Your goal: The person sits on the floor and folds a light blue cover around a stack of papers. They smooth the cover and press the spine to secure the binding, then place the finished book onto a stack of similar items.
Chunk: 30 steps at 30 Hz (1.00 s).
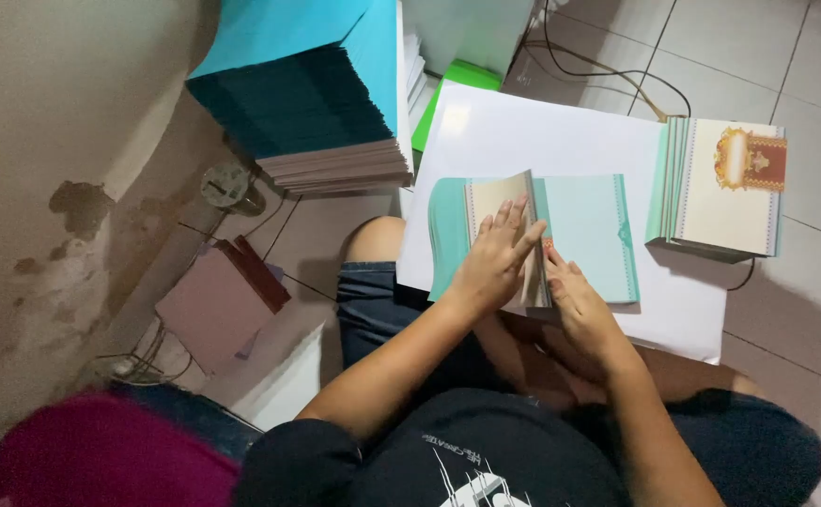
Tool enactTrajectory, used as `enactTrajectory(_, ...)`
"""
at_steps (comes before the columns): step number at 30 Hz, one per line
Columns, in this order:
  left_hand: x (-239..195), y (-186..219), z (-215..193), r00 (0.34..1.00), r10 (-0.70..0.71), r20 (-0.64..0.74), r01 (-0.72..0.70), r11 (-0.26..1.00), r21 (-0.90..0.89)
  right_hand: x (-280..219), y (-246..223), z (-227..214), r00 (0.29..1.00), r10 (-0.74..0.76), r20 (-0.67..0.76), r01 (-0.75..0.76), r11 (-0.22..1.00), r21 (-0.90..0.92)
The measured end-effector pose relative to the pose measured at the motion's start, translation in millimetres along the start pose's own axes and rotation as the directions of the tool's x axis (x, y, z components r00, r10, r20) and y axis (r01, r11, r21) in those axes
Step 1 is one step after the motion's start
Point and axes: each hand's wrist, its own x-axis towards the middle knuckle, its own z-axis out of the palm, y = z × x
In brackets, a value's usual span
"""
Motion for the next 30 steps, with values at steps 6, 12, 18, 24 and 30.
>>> enactTrajectory(6, 8, 6, -10, 0.975, -0.168, 0.146, 0.137, 0.969, 0.205, 6, 22, 15, 0.98, -0.09, -0.18, 0.014, 0.924, -0.382)
enactTrajectory(12, 9, 3, -4, 0.981, -0.148, 0.128, 0.117, 0.968, 0.221, 55, 31, 8, 1.0, 0.011, -0.023, -0.024, 0.733, -0.68)
enactTrajectory(18, 9, 1, 0, 0.985, -0.15, 0.086, 0.126, 0.962, 0.243, 112, 42, -4, 0.999, -0.034, -0.008, 0.018, 0.697, -0.717)
enactTrajectory(24, 6, 1, 8, 0.966, -0.216, 0.145, 0.184, 0.961, 0.205, 63, 41, 5, 0.999, -0.035, 0.008, 0.029, 0.678, -0.734)
enactTrajectory(30, 11, 8, -5, 0.93, -0.249, 0.271, 0.204, 0.961, 0.186, 4, 45, 18, 1.0, 0.0, 0.028, 0.021, 0.668, -0.744)
